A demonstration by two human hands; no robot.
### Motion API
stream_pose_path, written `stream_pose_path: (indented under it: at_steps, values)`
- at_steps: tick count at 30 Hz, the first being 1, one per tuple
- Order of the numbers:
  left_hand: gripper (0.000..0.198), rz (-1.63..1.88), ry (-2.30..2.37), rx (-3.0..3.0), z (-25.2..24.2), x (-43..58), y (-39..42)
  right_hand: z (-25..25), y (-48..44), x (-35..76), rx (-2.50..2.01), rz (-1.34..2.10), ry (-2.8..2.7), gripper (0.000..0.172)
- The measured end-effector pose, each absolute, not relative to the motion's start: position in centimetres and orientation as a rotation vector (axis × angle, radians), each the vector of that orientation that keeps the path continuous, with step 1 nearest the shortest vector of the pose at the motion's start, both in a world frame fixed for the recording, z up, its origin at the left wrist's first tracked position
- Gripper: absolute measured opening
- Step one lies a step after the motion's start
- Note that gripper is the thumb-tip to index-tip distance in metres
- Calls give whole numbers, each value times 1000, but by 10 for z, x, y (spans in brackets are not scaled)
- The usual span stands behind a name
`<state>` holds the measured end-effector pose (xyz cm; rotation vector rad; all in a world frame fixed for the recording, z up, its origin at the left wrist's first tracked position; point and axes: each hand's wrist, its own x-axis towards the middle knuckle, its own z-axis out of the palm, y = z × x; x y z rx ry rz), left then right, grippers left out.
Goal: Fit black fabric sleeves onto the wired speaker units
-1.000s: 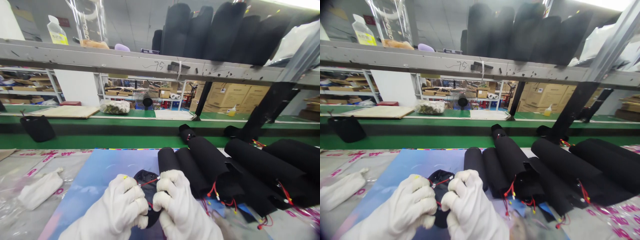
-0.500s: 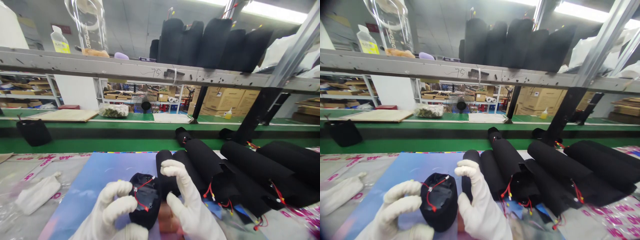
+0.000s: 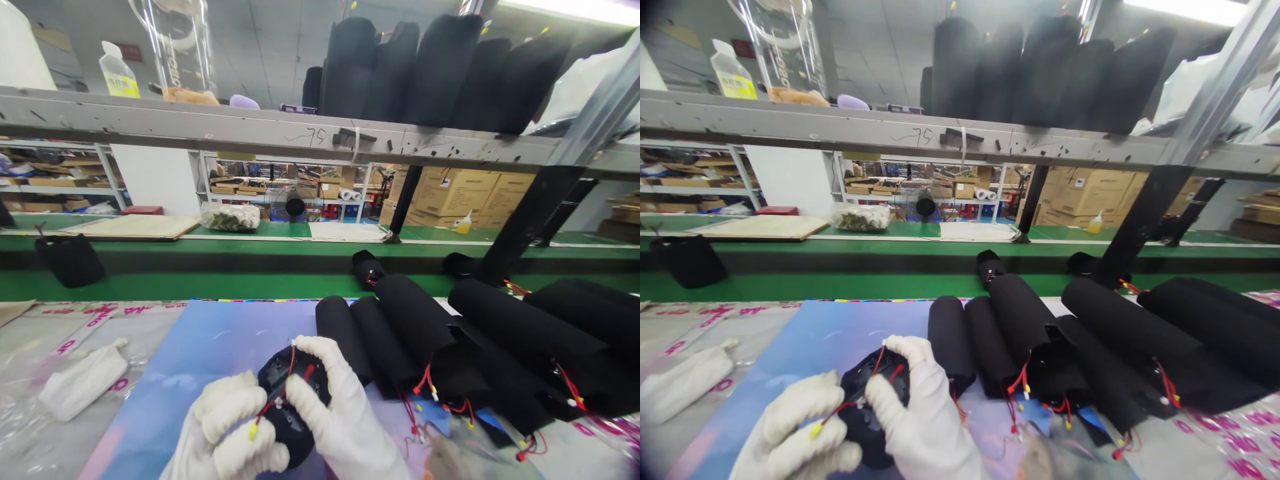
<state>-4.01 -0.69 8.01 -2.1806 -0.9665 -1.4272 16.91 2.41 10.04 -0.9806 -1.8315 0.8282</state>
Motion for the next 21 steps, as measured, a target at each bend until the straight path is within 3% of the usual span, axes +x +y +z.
stream_pose_path:
  at_steps: [3,6,12,14,17,21]
  values:
    - [19,-1284,-804,-2138,86,-37,-8,110,30,163,-1066,824,-1797,32]
    - [12,-1216,-815,-2114,95,-34,-7,114,30,160,-1107,856,-1791,33]
    - [17,-1013,-845,-2280,114,-25,-1,101,23,181,-1003,978,-1752,43]
    - [16,-958,-842,-2333,121,-26,1,94,22,195,-881,847,-1764,36]
    - [24,-948,-823,-2409,126,-29,3,91,26,204,-605,356,-1965,19]
    - [32,-864,-980,-2510,122,-31,6,99,37,191,-439,18,-2100,30]
